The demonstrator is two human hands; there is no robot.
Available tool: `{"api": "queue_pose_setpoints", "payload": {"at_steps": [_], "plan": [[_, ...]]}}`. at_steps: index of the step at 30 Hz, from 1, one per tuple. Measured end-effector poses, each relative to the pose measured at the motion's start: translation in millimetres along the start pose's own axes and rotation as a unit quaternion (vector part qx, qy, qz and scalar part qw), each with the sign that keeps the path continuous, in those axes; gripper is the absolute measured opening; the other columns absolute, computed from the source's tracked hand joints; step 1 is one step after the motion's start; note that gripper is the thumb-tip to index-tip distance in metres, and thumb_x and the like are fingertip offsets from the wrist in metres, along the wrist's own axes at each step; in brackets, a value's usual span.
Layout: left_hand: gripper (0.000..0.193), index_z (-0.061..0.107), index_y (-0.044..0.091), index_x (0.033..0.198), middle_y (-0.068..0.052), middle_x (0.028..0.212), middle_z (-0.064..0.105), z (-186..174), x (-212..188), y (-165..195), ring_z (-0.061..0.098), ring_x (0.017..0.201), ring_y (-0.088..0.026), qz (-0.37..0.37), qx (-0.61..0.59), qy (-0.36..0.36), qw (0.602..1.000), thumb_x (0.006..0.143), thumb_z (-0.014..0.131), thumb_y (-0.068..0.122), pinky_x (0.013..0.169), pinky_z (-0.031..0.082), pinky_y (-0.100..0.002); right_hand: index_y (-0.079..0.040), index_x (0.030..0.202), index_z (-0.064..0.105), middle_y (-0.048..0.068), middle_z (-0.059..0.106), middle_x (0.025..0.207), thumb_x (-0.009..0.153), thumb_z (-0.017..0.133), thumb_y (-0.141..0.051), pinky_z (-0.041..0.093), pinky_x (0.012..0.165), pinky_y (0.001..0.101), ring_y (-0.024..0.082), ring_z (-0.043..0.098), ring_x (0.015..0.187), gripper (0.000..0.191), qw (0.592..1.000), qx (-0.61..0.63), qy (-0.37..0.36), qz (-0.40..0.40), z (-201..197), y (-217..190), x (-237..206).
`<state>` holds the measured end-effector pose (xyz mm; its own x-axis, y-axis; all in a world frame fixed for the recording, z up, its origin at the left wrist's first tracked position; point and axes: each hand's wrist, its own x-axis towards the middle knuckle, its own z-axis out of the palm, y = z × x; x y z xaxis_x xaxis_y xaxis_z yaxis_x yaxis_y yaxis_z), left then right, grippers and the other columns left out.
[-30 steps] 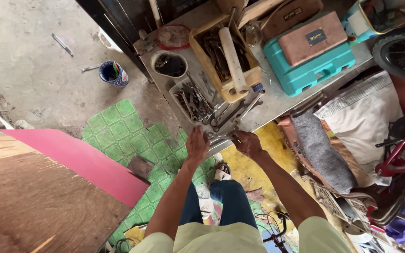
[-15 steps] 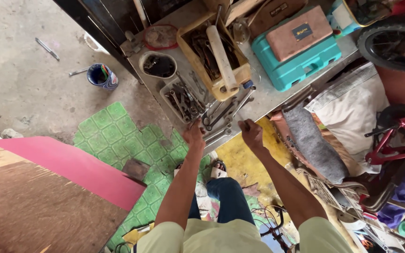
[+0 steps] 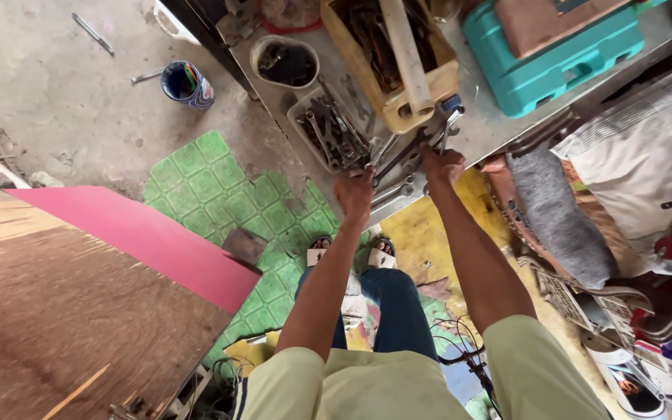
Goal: The person plugs in a power tool, then uses a wrench to adjust the rear wheel axle of a bicycle. The person handles a power tool and a wrench while working on the bicycle in a cluttered workshop.
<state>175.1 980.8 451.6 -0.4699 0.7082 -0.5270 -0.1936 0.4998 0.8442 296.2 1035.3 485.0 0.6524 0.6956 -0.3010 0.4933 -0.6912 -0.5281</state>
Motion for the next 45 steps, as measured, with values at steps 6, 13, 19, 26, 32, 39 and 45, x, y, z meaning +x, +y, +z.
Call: {"api": "queue_pose_setpoints", "payload": {"at_steps": [6,13,19,26,32,39,45], "plan": [[0.027,0.071,-0.011,0.085,-0.014,0.065,0.065,1.9,3.9,15.8,0.063,0.052,-0.023,0.065,0.172,0.059,0.981,0.088,0.076,0.015,0.048,0.047,-0.038,0.006,0.078,0.073,0.024,0.073,0.080,0.071,0.082,-0.047,0.054,0.075,0.0477,0.038,0.070,0.078,0.054,0.999,0.002,-0.023,-0.031,-2.6,-3.0,2.0],[0.022,0.067,-0.009,0.085,-0.019,0.060,0.063,2.1,-14.2,28.6,0.060,0.046,-0.027,-0.158,-0.042,-0.174,0.971,0.090,0.070,0.012,0.041,0.045,-0.042,0.005,0.084,0.068,0.022,0.061,0.073,0.103,0.057,-0.033,0.042,0.055,0.0430,0.027,0.054,0.057,0.044,0.973,0.202,-0.072,-0.082,-3.4,22.7,9.2],[0.024,0.063,-0.011,0.080,-0.016,0.060,0.060,10.2,-47.6,6.8,0.062,0.046,-0.025,-0.186,-0.084,-0.228,0.952,0.091,0.066,0.009,0.040,0.047,-0.039,0.001,0.095,0.059,0.015,0.070,0.079,0.102,0.048,-0.022,0.047,0.043,0.0338,0.020,0.066,0.055,0.026,0.891,0.407,-0.202,-0.002,-15.0,46.9,-12.9],[0.021,0.069,-0.007,0.086,-0.015,0.060,0.065,9.1,-103.2,-18.2,0.062,0.048,-0.021,-0.112,0.060,-0.305,0.944,0.091,0.066,0.013,0.042,0.047,-0.034,-0.002,0.103,0.058,0.014,0.074,0.082,0.099,0.046,-0.017,0.052,0.048,0.0318,0.020,0.065,0.054,0.020,0.899,0.405,-0.165,0.010,-43.2,76.2,-45.1],[0.024,0.068,-0.005,0.087,-0.011,0.064,0.068,3.7,-133.3,-32.8,0.067,0.052,-0.017,-0.070,0.217,-0.429,0.874,0.091,0.068,0.019,0.044,0.051,-0.031,0.002,0.099,0.052,0.008,0.056,0.074,0.106,0.053,-0.021,0.044,0.046,0.0305,0.014,0.050,0.052,0.024,0.845,0.518,-0.111,0.079,-67.3,118.8,-66.2],[0.042,0.073,0.004,0.089,-0.009,0.073,0.071,15.6,-142.1,-17.5,0.063,0.055,-0.018,-0.205,0.328,-0.607,0.694,0.085,0.077,0.046,0.045,0.046,-0.029,-0.001,0.102,0.065,0.004,0.055,0.068,0.105,0.054,-0.038,0.041,0.043,0.0283,0.012,0.049,0.049,0.039,0.869,0.479,-0.027,0.124,-121.5,187.0,-108.8],[0.054,0.072,0.011,0.098,-0.004,0.079,0.072,44.8,-214.7,-15.5,0.069,0.067,-0.017,-0.142,0.305,-0.585,0.738,0.081,0.068,0.063,0.056,0.052,-0.030,-0.004,0.107,0.066,0.002,0.055,0.074,0.107,0.057,-0.033,0.043,0.047,0.0264,0.011,0.050,0.057,0.030,0.826,0.551,0.009,0.116,-167.1,240.9,-150.1]]}}
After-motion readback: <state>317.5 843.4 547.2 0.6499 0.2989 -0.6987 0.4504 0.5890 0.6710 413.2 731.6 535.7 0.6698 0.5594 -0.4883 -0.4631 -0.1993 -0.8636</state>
